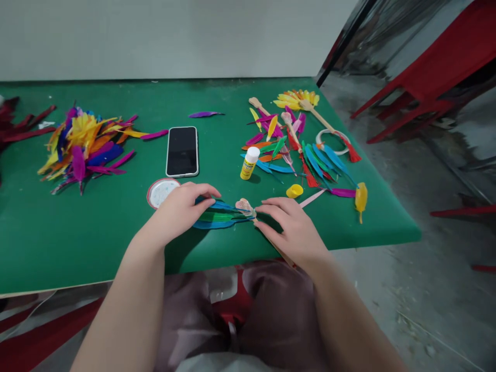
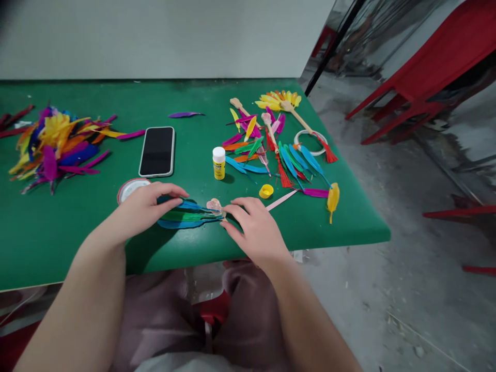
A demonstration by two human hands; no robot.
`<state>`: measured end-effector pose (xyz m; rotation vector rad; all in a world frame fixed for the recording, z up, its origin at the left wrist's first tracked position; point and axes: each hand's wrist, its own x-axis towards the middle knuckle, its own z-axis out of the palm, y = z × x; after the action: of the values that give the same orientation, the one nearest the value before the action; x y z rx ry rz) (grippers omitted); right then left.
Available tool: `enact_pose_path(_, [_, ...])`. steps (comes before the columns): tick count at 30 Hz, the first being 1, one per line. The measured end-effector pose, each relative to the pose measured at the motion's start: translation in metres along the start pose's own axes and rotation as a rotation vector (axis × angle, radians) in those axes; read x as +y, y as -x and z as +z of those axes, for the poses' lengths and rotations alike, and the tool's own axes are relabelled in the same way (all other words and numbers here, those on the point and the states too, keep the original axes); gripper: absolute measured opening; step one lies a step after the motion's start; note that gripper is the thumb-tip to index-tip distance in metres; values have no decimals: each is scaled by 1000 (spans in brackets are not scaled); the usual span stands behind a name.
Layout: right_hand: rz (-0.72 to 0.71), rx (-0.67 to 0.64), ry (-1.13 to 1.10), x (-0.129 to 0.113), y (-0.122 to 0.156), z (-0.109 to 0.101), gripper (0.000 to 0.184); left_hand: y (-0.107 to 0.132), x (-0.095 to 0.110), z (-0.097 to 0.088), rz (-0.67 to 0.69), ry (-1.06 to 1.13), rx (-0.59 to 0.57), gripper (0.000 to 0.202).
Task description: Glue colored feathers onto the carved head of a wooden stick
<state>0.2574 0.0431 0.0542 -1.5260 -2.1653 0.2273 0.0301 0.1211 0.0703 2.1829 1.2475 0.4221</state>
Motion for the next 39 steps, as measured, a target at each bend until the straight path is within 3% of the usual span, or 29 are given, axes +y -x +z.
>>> enact_pose_path(26, [-80,30,-56,5,2,16,23,1,2,1,-30,-26,-71,20])
enact_pose_path(39, [-80,41,-65,4,1,17,22,1,0,-1,49,-130,-113,22])
